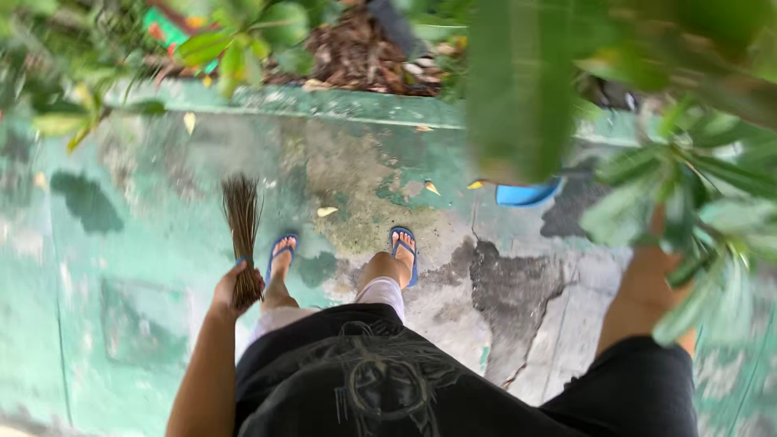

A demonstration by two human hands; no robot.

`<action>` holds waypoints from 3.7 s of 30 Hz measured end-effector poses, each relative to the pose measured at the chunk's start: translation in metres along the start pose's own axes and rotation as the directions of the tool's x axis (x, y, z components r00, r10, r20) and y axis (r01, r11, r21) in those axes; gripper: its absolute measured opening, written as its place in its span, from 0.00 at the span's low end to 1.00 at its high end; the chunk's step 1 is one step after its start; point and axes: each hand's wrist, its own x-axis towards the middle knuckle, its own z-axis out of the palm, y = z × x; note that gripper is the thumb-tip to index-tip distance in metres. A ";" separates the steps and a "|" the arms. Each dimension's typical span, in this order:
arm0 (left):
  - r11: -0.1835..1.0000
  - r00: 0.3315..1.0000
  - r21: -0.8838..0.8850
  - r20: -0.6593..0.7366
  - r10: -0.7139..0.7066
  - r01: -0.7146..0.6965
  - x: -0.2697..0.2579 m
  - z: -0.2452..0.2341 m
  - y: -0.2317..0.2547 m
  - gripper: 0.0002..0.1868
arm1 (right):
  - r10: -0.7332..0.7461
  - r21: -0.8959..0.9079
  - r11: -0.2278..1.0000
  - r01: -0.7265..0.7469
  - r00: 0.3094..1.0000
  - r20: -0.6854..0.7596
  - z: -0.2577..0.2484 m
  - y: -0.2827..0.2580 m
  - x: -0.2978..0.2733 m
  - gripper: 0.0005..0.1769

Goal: The person sweeps leaves and debris from a concrete outdoor surface into a dustpan using a small broom and then carries the dustpan away.

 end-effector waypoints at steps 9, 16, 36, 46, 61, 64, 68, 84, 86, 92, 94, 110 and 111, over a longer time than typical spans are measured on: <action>0.986 0.995 -0.169 -0.099 -0.005 -0.012 -0.010 -0.006 -0.024 0.15 | -0.472 -0.234 0.849 0.474 0.879 0.069 0.023 -0.026 0.068 0.24; 0.972 0.997 -0.237 0.071 0.008 0.009 -0.015 -0.018 -0.043 0.14 | -0.124 0.088 0.991 0.096 0.904 0.410 -0.040 -0.111 -0.022 0.19; 0.847 0.993 -0.530 0.080 0.091 -0.035 0.023 -0.266 0.056 0.12 | -0.267 0.133 0.963 0.235 0.908 0.324 -0.014 -0.432 -0.418 0.11; 0.893 0.999 -0.450 -0.052 0.000 -0.024 0.010 -0.491 0.135 0.14 | -0.120 0.532 0.831 -0.159 0.884 0.452 0.093 -0.680 -0.672 0.19; 0.768 0.971 -0.613 -0.233 0.046 -0.184 0.039 -0.698 0.276 0.16 | -0.444 0.593 0.804 0.046 0.710 0.546 0.199 -1.016 -0.931 0.10; 0.743 0.963 -0.635 -0.263 0.053 -0.214 0.054 -0.743 0.333 0.13 | -0.480 0.614 0.785 0.083 0.709 0.517 0.210 -1.088 -0.977 0.10; 0.696 0.965 -0.691 -0.263 0.012 -0.197 0.070 -0.805 0.404 0.15 | -0.507 0.588 0.798 0.133 0.676 0.534 0.218 -1.177 -1.041 0.09; 0.736 0.976 -0.661 -0.219 0.001 -0.149 0.211 -1.159 0.624 0.16 | -0.553 0.582 0.776 0.242 0.705 0.444 0.319 -1.457 -1.315 0.09; 0.744 0.977 -0.657 -0.210 -0.026 -0.121 0.225 -1.207 0.657 0.15 | -0.518 0.577 0.788 0.215 0.738 0.432 0.322 -1.496 -1.362 0.09; 0.801 0.972 -0.597 -0.208 -0.112 -0.035 0.249 -1.339 0.763 0.13 | -0.401 0.658 0.753 -0.011 0.786 0.472 0.363 -1.583 -1.472 0.09; 0.815 0.974 -0.577 -0.211 -0.082 -0.057 0.272 -1.376 0.813 0.13 | -0.381 0.678 0.734 -0.042 0.800 0.463 0.384 -1.630 -1.501 0.09; 0.896 0.981 -0.439 -0.190 -0.025 -0.062 0.424 -1.589 1.273 0.14 | -0.507 0.603 0.780 0.167 0.734 0.452 0.512 -2.040 -1.712 0.09; 0.896 0.980 -0.439 -0.197 -0.026 -0.065 0.436 -1.600 1.299 0.13 | -0.504 0.582 0.792 0.184 0.735 0.453 0.518 -2.057 -1.722 0.10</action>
